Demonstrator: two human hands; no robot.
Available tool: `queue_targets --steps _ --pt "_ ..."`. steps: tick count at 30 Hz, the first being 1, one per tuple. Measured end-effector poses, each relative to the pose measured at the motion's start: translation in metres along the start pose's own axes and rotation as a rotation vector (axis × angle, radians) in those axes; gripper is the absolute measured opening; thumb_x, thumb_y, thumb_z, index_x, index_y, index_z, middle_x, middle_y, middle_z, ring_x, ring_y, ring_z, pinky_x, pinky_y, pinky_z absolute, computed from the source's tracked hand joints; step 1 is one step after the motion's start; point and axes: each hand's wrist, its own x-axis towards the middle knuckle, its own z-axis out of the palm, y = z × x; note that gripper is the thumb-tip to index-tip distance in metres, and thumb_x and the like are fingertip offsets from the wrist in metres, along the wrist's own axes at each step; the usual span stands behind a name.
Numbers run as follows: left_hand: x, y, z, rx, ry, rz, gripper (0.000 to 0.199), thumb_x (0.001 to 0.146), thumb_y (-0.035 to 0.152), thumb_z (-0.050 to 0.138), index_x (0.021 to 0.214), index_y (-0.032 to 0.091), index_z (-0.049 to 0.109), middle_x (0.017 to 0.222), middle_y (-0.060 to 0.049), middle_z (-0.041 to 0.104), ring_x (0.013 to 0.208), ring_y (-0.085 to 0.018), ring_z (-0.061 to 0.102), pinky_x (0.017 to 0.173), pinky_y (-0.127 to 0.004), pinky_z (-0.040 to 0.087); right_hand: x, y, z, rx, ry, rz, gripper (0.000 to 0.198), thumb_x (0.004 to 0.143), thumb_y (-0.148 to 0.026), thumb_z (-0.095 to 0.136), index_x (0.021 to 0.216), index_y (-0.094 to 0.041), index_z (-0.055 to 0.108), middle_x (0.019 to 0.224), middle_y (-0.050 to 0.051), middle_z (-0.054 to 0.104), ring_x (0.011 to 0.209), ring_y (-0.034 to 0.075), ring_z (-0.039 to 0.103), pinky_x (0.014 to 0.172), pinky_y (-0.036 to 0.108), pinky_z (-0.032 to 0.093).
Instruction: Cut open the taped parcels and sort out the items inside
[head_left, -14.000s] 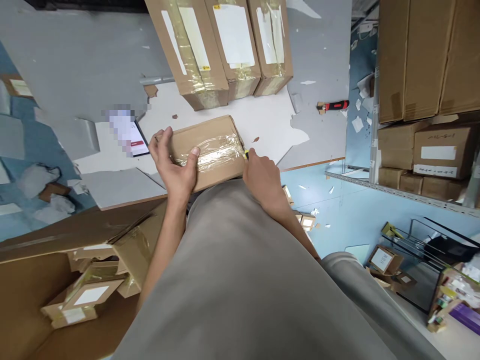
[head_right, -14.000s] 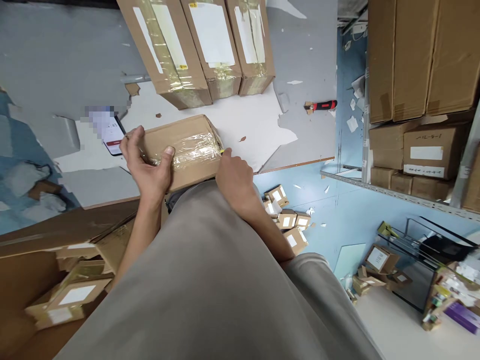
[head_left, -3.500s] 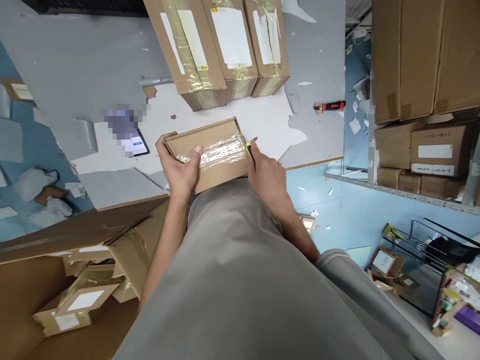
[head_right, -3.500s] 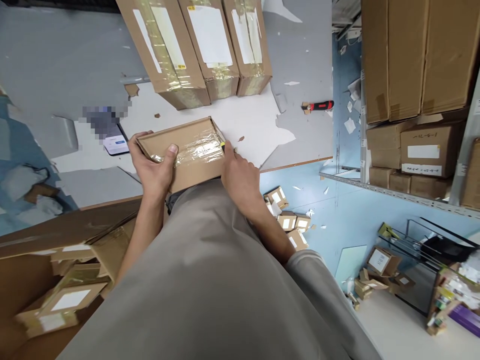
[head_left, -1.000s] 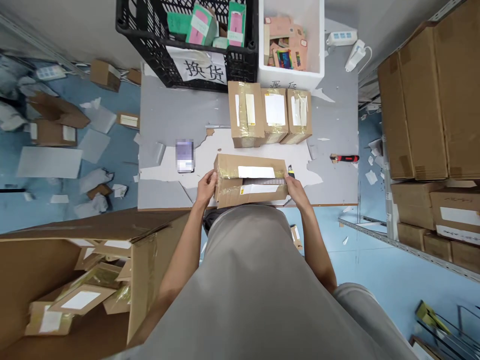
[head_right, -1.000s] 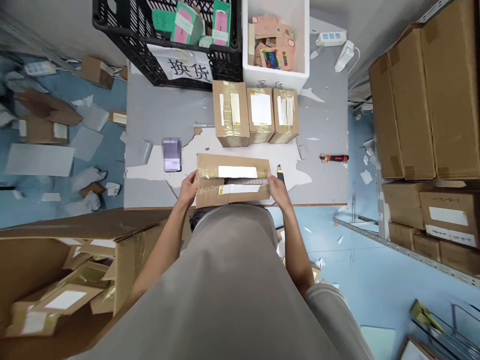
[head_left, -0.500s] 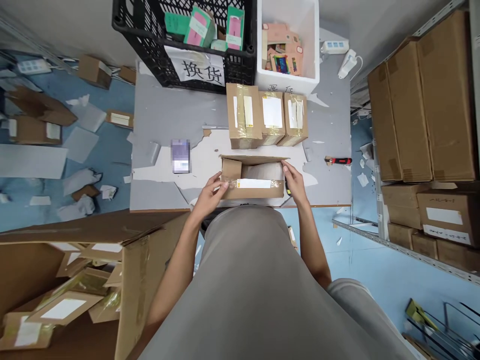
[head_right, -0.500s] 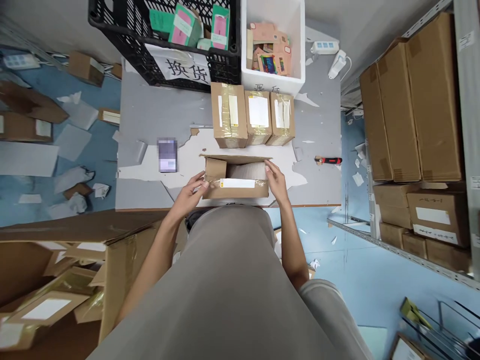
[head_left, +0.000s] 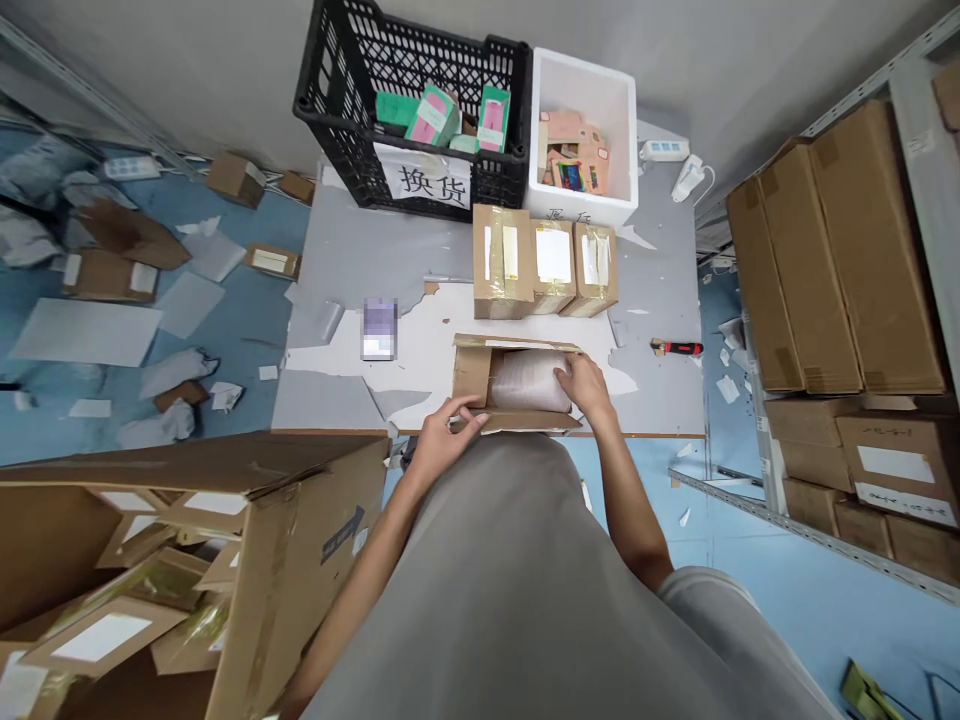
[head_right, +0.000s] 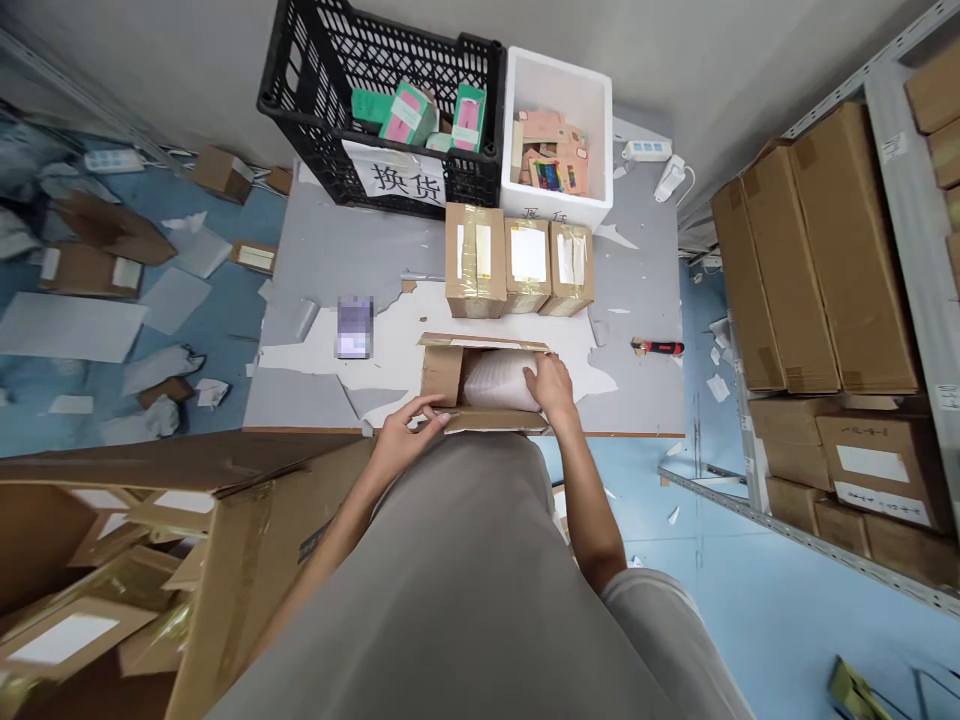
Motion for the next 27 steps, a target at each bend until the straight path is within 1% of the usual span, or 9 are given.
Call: queue_targets --steps 2,5,8,11,15,20,22,24,27 --pt "0.000 -0.002 0.001 0.053 -0.030 0.012 0.047 0.101 0.056 0.075 0.135 0.024 0.079 0.095 -0.003 0.083 0.117 -0.032 0.082 0.126 -0.054 0.054 -0.001 -0.003 0.005 -0.033 0.007 0.012 0.049 0.111 -0.025 0.068 0.157 -0.012 0.072 0.151 0.025 0.074 0.142 0.039 0.070 0.123 0.047 0.053" --pt "0.002 -0.009 0.002 0.103 -0.034 0.100 0.053 0.101 0.046 0.074 0.148 0.023 0.074 0.130 -0.011 0.085 0.135 -0.033 0.077 0.128 -0.054 0.054 0.001 -0.009 0.014 -0.021 0.069 0.017 0.050 0.108 -0.025 0.073 0.156 -0.011 0.072 0.151 0.025 0.073 0.145 0.038 0.067 0.127 0.048 0.050" --pt "0.008 -0.014 0.002 0.152 -0.032 0.192 0.066 0.098 0.037 0.074 0.163 0.023 0.066 0.169 -0.015 0.067 0.160 -0.035 0.062 0.136 -0.054 0.049 -0.001 -0.017 0.022 0.028 0.103 -0.004 0.050 0.103 -0.026 0.078 0.151 -0.012 0.073 0.151 0.024 0.071 0.143 0.040 0.067 0.127 0.051 0.051" --pt "0.017 -0.016 0.002 0.204 -0.061 0.226 0.083 0.097 0.032 0.074 0.177 0.025 0.052 0.187 -0.014 0.047 0.175 -0.035 0.045 0.143 -0.056 0.040 -0.009 -0.029 0.029 0.102 0.121 -0.048 0.062 0.100 -0.023 0.079 0.160 -0.015 0.066 0.157 0.023 0.065 0.139 0.040 0.071 0.123 0.051 0.056" --pt "0.031 -0.017 0.002 0.255 -0.109 0.233 0.096 0.095 0.029 0.075 0.185 0.028 0.040 0.194 -0.014 0.033 0.181 -0.037 0.033 0.146 -0.061 0.032 -0.028 -0.048 0.034 0.174 0.154 -0.020 0.075 0.103 -0.018 0.074 0.174 -0.017 0.050 0.163 0.024 0.058 0.133 0.038 0.078 0.116 0.049 0.061" --pt "0.041 -0.016 0.006 0.262 -0.154 0.226 0.108 0.090 0.029 0.081 0.187 0.027 0.035 0.195 -0.017 0.029 0.182 -0.039 0.029 0.148 -0.063 0.026 -0.048 -0.073 0.029 0.039 -0.050 0.026 0.031 0.114 -0.019 0.062 0.144 -0.012 0.069 0.145 0.024 0.076 0.130 0.039 0.081 0.107 0.044 0.061" --pt "0.042 -0.014 0.007 0.232 -0.142 0.213 0.111 0.089 0.030 0.084 0.188 0.027 0.033 0.195 -0.017 0.030 0.182 -0.039 0.029 0.149 -0.062 0.026 -0.058 -0.080 0.021 -0.015 -0.093 -0.032 0.028 0.113 -0.014 0.057 0.136 -0.016 0.073 0.143 0.020 0.080 0.125 0.036 0.083 0.102 0.040 0.060" --pt "0.044 -0.012 0.007 0.184 -0.116 0.183 0.117 0.088 0.034 0.087 0.189 0.027 0.029 0.195 -0.017 0.030 0.183 -0.039 0.028 0.149 -0.060 0.027 -0.074 -0.083 0.007 -0.034 -0.067 -0.103 0.029 0.110 -0.013 0.059 0.133 -0.020 0.074 0.143 0.016 0.081 0.119 0.033 0.084 0.096 0.037 0.059" --pt "0.045 -0.006 0.002 0.112 -0.044 0.101 0.131 0.085 0.048 0.093 0.191 0.024 0.020 0.195 -0.022 0.029 0.182 -0.041 0.027 0.148 -0.060 0.029 -0.106 -0.074 -0.028 0.073 0.085 -0.208 0.026 0.107 -0.017 0.061 0.125 -0.026 0.077 0.132 0.011 0.084 0.112 0.031 0.083 0.086 0.035 0.058"
